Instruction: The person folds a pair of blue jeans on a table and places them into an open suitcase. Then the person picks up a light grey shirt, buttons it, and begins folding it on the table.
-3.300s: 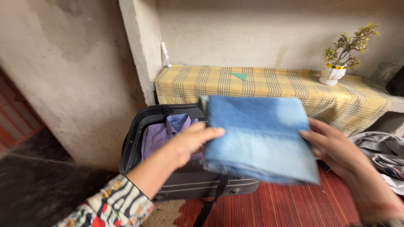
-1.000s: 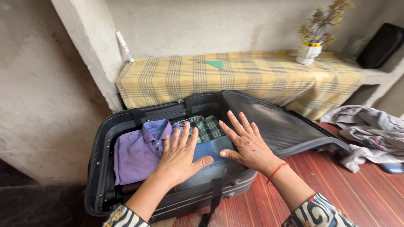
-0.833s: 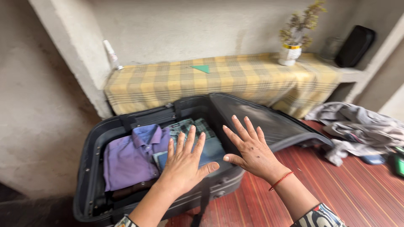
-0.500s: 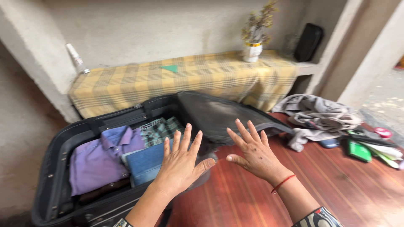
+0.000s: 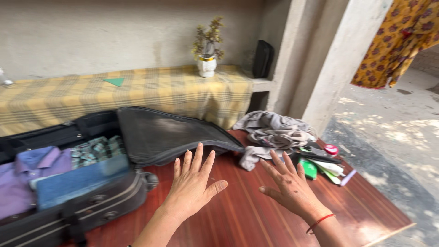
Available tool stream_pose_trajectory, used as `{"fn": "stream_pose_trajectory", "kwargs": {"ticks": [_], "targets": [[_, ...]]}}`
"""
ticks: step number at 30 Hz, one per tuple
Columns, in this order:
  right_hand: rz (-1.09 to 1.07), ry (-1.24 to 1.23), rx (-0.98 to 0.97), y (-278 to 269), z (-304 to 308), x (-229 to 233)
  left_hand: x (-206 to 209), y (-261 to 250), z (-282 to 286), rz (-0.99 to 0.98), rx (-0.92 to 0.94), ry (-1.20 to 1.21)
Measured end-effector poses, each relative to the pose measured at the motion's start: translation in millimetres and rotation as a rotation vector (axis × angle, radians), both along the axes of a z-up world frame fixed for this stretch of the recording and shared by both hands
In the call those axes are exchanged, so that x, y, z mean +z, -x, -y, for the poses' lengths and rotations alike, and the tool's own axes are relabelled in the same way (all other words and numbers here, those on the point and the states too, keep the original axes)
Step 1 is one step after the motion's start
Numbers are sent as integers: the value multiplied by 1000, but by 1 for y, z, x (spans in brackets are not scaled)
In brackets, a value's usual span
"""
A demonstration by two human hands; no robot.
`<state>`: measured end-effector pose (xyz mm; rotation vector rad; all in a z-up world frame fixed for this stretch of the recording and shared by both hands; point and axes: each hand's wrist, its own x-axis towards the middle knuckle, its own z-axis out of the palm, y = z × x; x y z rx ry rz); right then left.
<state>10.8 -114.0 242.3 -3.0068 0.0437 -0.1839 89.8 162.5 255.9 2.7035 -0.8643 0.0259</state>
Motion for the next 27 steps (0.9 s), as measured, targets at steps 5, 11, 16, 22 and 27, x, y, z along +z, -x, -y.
{"fn": "stream_pose_trajectory", "kwargs": {"ticks": [5,11,16,22,27], "targets": [[22,20,-47,19,79,1,-12,8,71,-50,1,71],[-3,38,-91,7,128,-1,-22,-3,120,-121,-24,110],[9,2,-100,-27,150,-19,-30,-43,150,-140,-36,90],[110,-22,-135,-90,189,-52,-66,-106,190,-161,-75,69],[-3,-74,-154,-138,215,-87,-105,-146,229,-227,-109,-8]]}}
